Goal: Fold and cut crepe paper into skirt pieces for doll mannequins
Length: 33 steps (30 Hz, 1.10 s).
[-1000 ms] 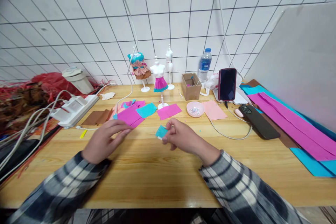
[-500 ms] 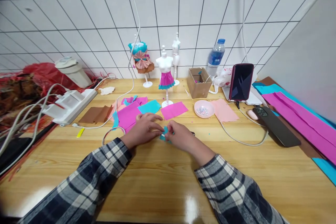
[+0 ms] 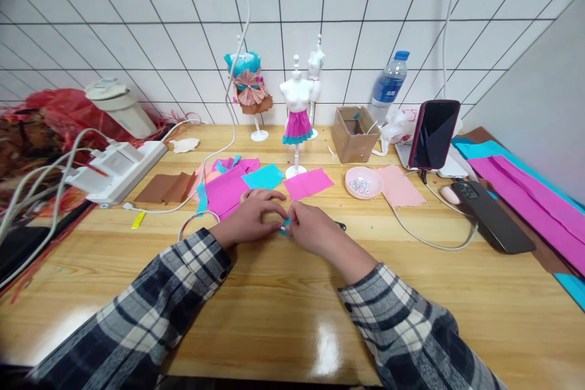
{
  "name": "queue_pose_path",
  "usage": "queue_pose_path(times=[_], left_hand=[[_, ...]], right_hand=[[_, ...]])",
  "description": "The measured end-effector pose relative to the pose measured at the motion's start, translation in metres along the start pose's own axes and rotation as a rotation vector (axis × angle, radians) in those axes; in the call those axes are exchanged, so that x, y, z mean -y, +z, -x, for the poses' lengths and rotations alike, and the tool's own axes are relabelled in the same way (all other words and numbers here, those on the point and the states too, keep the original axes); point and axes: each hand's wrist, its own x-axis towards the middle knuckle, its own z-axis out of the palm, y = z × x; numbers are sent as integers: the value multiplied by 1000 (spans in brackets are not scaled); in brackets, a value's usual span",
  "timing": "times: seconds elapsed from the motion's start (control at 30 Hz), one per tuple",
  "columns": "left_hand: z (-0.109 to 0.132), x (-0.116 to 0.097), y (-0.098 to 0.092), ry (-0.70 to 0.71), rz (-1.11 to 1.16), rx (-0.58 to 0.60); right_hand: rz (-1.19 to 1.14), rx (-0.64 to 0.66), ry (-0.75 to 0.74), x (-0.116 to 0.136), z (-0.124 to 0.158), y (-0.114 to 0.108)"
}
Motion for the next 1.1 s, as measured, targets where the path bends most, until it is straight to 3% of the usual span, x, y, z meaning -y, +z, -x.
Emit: queue_pose_path(times=[0.8, 1.1], left_hand=[[2, 0, 2, -14, -7, 28], [1, 0, -1, -9, -8, 80]], right_hand=[[118, 53, 103, 11, -7, 3], [45, 36, 138, 14, 11, -9]])
